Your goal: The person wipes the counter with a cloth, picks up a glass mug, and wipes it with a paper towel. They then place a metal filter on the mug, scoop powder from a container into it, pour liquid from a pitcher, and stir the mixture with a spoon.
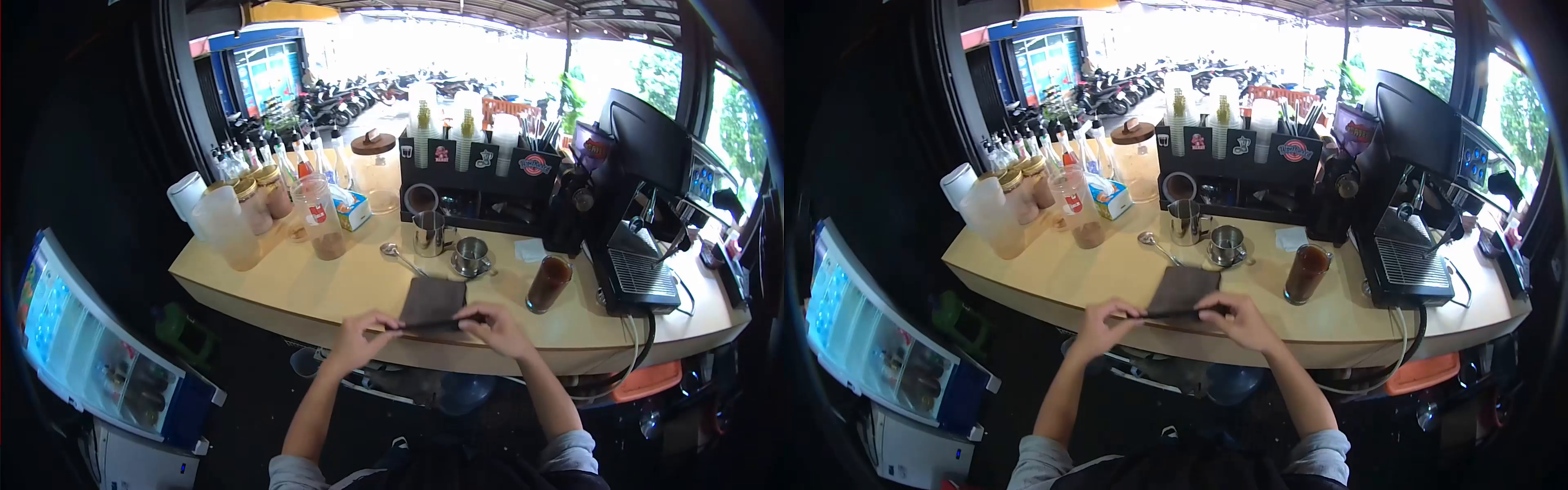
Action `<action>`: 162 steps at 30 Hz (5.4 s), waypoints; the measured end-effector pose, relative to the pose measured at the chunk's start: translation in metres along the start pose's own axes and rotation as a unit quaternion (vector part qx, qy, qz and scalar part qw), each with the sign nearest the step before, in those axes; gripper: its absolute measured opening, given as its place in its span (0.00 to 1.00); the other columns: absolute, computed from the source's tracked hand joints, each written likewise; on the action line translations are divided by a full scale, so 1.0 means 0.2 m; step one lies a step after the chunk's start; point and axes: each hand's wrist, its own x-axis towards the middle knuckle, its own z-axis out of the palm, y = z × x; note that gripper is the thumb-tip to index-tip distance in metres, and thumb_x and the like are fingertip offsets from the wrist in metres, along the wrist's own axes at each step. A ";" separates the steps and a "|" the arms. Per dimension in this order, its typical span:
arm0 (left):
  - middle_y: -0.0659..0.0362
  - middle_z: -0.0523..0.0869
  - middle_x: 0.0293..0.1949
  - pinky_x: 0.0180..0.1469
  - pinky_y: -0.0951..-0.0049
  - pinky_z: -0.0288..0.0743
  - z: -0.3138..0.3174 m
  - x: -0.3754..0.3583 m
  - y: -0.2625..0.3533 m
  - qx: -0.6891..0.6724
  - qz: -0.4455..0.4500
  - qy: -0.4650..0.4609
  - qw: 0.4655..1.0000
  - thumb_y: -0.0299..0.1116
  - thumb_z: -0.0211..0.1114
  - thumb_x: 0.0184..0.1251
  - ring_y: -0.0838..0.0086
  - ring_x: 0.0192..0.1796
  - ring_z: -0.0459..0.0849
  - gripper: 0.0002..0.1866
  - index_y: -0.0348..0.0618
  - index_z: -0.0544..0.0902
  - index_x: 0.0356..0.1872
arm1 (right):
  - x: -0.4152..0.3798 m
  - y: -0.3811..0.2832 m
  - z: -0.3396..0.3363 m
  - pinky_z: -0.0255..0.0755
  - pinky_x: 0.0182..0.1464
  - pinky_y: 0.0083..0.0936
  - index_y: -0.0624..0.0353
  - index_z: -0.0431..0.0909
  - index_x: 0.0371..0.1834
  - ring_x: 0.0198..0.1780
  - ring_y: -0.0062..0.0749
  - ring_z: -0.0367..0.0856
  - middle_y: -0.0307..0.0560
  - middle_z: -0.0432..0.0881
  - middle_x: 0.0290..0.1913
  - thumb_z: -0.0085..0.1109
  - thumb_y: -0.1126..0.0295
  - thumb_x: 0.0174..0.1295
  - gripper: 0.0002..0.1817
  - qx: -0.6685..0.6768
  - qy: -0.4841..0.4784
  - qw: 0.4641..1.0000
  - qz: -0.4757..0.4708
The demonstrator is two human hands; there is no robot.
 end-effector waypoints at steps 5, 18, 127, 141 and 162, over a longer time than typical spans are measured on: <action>0.55 0.88 0.37 0.47 0.73 0.79 0.03 0.00 -0.20 -0.049 -0.069 -0.035 0.996 0.24 0.71 0.55 0.72 0.42 0.87 0.10 0.35 0.82 0.38 | -0.04 0.20 0.12 0.69 0.38 0.16 0.63 0.81 0.43 0.38 0.15 0.75 0.38 0.82 0.37 0.63 0.73 0.61 0.09 0.027 0.066 0.997 0.042; 0.48 0.55 0.74 0.72 0.40 0.41 0.28 0.12 -0.32 0.378 -0.056 -0.229 0.895 0.52 0.48 0.72 0.56 0.77 0.48 0.35 0.38 0.59 0.71 | -0.04 0.33 0.26 0.59 0.64 0.51 0.59 0.78 0.51 0.60 0.45 0.74 0.50 0.77 0.58 0.58 0.63 0.62 0.17 -0.478 0.100 0.871 -0.055; 0.54 0.84 0.47 0.56 0.69 0.78 5.06 1.17 1.47 -0.165 0.000 -0.078 0.983 0.31 0.84 0.37 0.71 0.51 0.84 0.37 0.34 0.75 0.53 | -2.78 0.60 -3.92 0.68 0.65 0.33 0.65 0.61 0.69 0.70 0.38 0.63 0.52 0.68 0.66 0.55 0.77 0.66 0.28 0.060 0.390 0.919 0.011; 0.52 0.83 0.48 0.58 0.68 0.77 5.33 1.31 1.42 -0.075 -0.073 0.068 0.992 0.29 0.81 0.40 0.69 0.51 0.84 0.36 0.34 0.74 0.54 | -2.59 0.87 -4.34 0.69 0.65 0.34 0.65 0.63 0.68 0.71 0.43 0.63 0.54 0.68 0.67 0.58 0.73 0.66 0.27 0.168 0.227 0.959 0.012; 0.45 0.73 0.61 0.66 0.60 0.68 5.33 1.29 1.31 -0.085 -0.054 0.063 0.993 0.37 0.81 0.44 0.62 0.64 0.74 0.51 0.35 0.59 0.68 | -2.57 0.95 -4.35 0.68 0.63 0.37 0.60 0.60 0.71 0.70 0.42 0.65 0.51 0.66 0.69 0.59 0.70 0.65 0.31 0.106 0.228 0.968 0.025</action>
